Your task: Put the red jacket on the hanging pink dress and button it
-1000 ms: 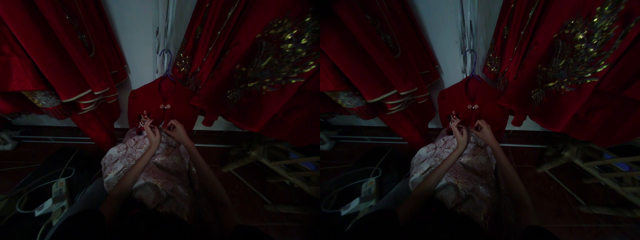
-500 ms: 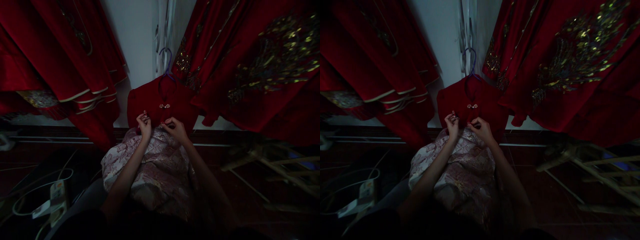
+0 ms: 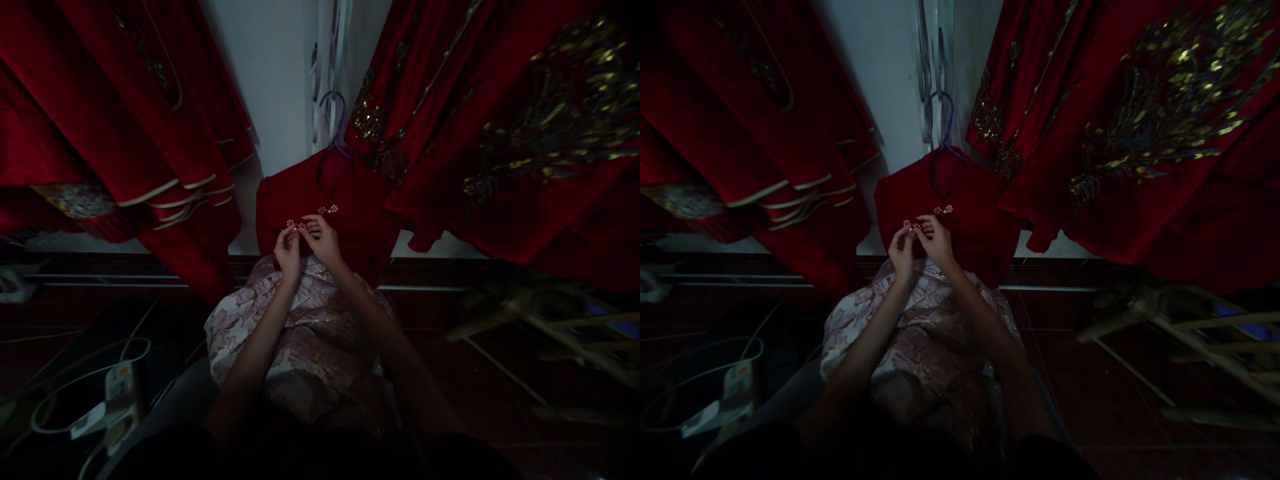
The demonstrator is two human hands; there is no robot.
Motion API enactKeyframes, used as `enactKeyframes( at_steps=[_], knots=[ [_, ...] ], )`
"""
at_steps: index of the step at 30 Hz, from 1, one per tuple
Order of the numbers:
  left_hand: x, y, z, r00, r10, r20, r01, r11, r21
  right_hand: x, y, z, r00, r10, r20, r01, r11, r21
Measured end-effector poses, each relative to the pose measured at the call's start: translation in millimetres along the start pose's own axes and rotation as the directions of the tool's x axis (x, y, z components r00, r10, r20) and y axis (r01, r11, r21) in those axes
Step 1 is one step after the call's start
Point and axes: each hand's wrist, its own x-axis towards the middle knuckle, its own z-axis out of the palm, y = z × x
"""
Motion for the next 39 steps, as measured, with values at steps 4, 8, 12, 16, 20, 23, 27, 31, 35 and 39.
enactKeyframes(
  at_steps=[4, 8, 12, 16, 20, 23, 27, 31, 35, 39],
  knots=[
    [0, 2, 0, 1.0, -0.01, -0.029, 0.009, 1.0, -0.011, -1, 0, 5, 1.0, 0.006, -0.01, -0.007, 1.0, -0.03],
    [-1, 6, 1, 0.999, -0.032, -0.04, 0.031, 0.999, -0.005, -4, 0, 9, 0.995, -0.017, -0.096, 0.017, 1.0, 0.004],
    [-1, 10, 2, 0.998, -0.028, -0.051, 0.027, 1.0, -0.006, -6, -1, 11, 0.991, -0.042, -0.126, 0.042, 0.999, 0.003],
    [-1, 11, 0, 0.998, -0.035, -0.047, 0.036, 0.999, 0.017, -5, 1, 8, 0.997, -0.017, -0.08, 0.015, 1.0, -0.021],
    [0, 9, -2, 0.998, -0.044, -0.049, 0.045, 0.999, 0.025, -5, 4, 7, 0.996, -0.055, -0.067, 0.05, 0.996, -0.068],
    [0, 7, -3, 0.997, -0.051, -0.059, 0.052, 0.998, 0.019, -6, 5, 9, 0.993, -0.078, -0.085, 0.068, 0.991, -0.113],
    [2, 7, -3, 0.998, -0.04, -0.052, 0.042, 0.998, 0.047, -5, 4, 8, 0.996, -0.047, -0.08, 0.034, 0.987, -0.158],
    [4, 3, -5, 1.0, 0.012, -0.02, -0.01, 0.996, 0.094, -6, 0, -3, 0.999, -0.032, 0.019, 0.035, 0.99, -0.135],
    [-8, -9, -16, 0.996, 0.052, 0.066, -0.067, 0.963, 0.26, -24, 2, -34, 0.988, 0.035, 0.15, -0.007, 0.983, -0.183],
    [-31, -23, -30, 0.985, 0.098, 0.14, -0.161, 0.799, 0.579, -50, 11, -74, 0.967, 0.149, 0.208, -0.074, 0.942, -0.328]
  ],
)
